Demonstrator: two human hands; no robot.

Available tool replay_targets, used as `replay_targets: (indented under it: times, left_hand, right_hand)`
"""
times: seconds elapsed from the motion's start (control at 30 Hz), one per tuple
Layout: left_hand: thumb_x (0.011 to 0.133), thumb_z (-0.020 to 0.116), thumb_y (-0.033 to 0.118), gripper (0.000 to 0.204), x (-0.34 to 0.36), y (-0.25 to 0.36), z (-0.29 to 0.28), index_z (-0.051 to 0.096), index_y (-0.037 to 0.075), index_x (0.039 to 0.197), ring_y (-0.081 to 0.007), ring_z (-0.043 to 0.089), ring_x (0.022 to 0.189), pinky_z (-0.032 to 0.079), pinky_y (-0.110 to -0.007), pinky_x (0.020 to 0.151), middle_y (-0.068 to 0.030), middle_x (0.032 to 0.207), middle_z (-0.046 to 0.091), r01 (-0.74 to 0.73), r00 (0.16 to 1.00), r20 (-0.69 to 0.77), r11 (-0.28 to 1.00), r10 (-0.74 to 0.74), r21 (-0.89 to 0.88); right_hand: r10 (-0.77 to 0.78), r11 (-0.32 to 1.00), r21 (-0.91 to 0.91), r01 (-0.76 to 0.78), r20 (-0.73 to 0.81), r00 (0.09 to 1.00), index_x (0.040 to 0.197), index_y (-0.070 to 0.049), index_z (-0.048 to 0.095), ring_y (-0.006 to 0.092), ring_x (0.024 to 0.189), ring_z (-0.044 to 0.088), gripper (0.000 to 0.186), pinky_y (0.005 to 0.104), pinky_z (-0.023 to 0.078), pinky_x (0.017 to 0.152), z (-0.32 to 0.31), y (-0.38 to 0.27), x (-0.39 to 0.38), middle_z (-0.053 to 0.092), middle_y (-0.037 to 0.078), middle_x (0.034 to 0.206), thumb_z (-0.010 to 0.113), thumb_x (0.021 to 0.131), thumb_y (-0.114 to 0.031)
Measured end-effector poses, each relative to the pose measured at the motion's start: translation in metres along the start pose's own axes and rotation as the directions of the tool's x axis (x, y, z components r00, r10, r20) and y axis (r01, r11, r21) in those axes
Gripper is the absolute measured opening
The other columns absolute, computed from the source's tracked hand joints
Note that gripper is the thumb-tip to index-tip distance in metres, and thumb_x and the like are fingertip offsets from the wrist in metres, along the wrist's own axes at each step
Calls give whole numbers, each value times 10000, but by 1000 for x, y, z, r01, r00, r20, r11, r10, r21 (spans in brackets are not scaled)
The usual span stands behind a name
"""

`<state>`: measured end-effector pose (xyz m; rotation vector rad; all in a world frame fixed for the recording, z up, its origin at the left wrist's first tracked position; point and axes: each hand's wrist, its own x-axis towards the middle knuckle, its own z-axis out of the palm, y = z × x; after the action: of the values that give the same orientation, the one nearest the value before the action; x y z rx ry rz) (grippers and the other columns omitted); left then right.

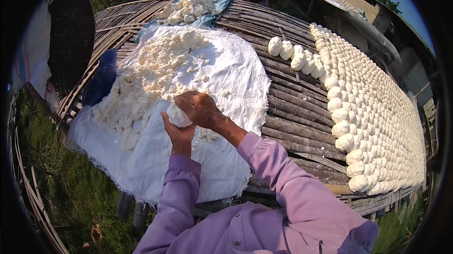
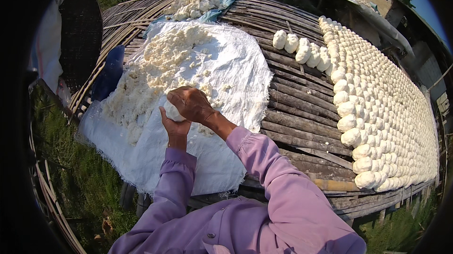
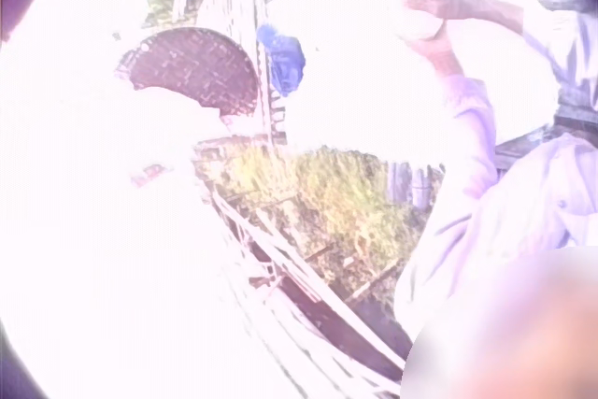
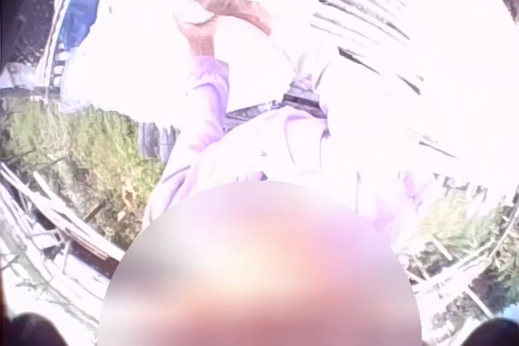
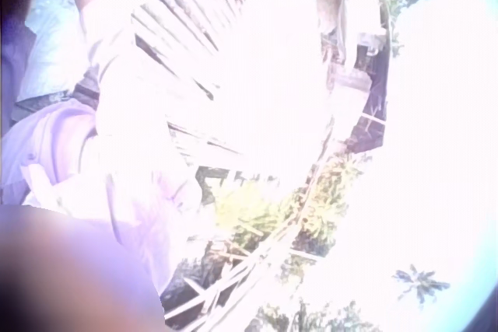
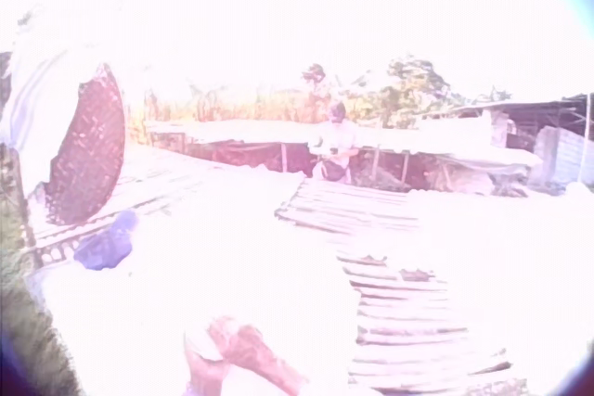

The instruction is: The person repeatedly scoops portions of white dough from a pile on a cloth, rolls them into balls between both hands, and places each ball onto a bamboo rack. The process continues throughout the clip, forming a growing row of dough balls.

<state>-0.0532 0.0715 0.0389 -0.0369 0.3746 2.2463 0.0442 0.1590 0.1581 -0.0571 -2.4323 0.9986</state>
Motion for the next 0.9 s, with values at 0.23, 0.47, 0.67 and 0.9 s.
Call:
replay_targets:
  times: [0.23,0.47,0.67,0.9]
  left_hand:
    - [873,508,820,965,-2,-20,29,442,79,1487,-332,516,1337,425,-536,1107,-107,1461,543,25,995,92,986,-41,163]
    - [811,602,819,1014,-4,-40,25,441,51,1453,-318,553,1292,462,-526,1105,-122,1443,533,163,971,193,981,-140,-104]
    - [832,678,731,810,11,-60,32,542,158,1388,-317,574,1273,482,-549,1064,-98,1388,594,114,986,118,993,-118,41]
    - [799,601,837,943,11,-75,47,556,72,1348,-333,596,1221,462,-550,1062,-94,1311,630,223,950,206,971,-236,81]
  right_hand:
    - [106,964,-233,-130,-111,988,1068,-2,736,310,915,714,412,429,559,733,-8,29,1,740,170,1026,565,1029,-375]
    - [-233,934,-321,155,-222,947,1220,-5,689,364,1113,664,516,419,526,953,-18,45,-19,704,212,1181,473,1072,-450]
    - [-239,942,-331,57,-540,807,1177,8,702,373,1134,647,570,433,515,951,-45,30,-17,700,201,1186,417,1082,-476]
    - [126,992,102,-79,-638,760,1158,-9,701,320,1099,657,609,425,507,925,-44,70,-28,676,187,1233,399,1075,-531]
